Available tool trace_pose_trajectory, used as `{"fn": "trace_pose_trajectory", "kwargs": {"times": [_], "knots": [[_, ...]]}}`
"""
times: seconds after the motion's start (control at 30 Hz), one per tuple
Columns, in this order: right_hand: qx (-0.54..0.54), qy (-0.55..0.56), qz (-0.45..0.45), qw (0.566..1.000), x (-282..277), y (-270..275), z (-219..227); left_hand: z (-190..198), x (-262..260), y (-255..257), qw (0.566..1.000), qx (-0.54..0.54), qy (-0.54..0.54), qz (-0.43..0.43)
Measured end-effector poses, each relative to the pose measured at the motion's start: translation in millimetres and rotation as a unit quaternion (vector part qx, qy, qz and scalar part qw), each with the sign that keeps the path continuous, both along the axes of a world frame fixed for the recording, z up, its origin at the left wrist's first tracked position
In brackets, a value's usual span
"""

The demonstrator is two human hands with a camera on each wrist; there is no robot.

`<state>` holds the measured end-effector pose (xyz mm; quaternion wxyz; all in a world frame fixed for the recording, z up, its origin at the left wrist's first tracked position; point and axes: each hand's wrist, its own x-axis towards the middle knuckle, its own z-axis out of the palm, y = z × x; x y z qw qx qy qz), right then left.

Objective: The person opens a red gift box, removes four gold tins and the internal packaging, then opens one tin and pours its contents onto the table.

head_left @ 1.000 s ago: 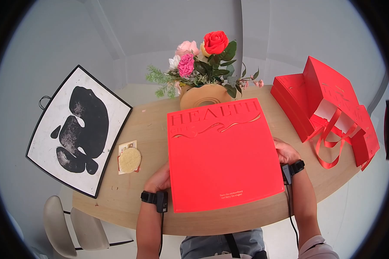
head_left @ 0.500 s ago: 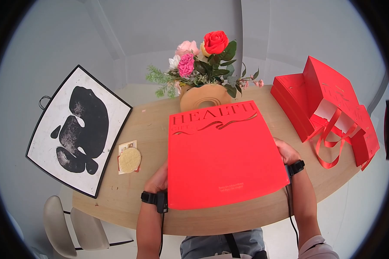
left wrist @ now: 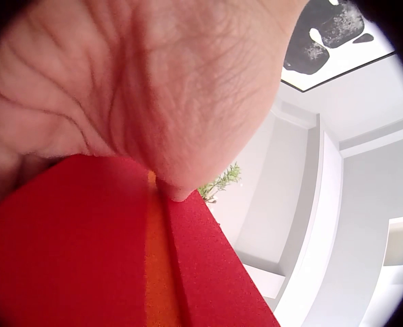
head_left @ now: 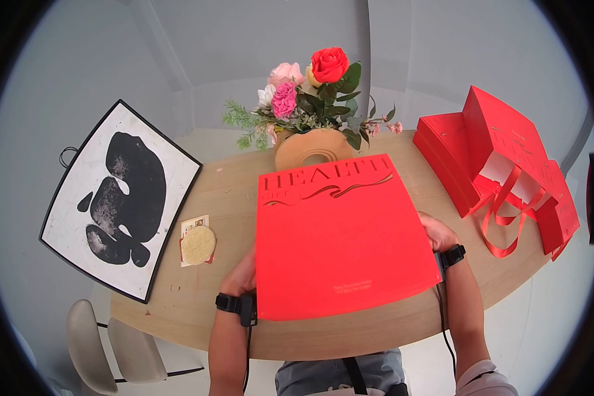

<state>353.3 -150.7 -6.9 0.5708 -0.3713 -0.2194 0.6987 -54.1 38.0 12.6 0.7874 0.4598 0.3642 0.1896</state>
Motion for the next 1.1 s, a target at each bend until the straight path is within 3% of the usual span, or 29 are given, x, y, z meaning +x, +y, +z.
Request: {"fn": "trace_pose_trajectory", "kwargs": {"times": [0.17, 0.57, 0.67, 0.87, 0.93, 1.1], "knots": [[0.012, -0.008, 0.026, 1.000, 3, 1, 0, -16, -2, 10, 0.997, -0.072, -0.029, -0.006], [0.009, -0.036, 0.000, 0.999, 6, 3, -10, -18, -2, 11, 0.996, -0.077, -0.033, 0.002], [0.035, -0.016, 0.036, 0.999, 6, 2, -5, -16, -5, 13, 0.994, -0.103, -0.045, 0.000], [-0.001, -0.007, 0.002, 1.000, 0, 1, -2, -15, -4, 12, 0.998, -0.058, -0.034, -0.006], [-0.023, -0.015, -0.049, 0.998, -6, 3, 1, -15, -4, 11, 0.998, -0.060, -0.033, -0.006], [-0.016, 0.012, -0.017, 1.000, 5, 4, -13, -7, -3, 7, 1.000, -0.027, 0.000, -0.007]]}}
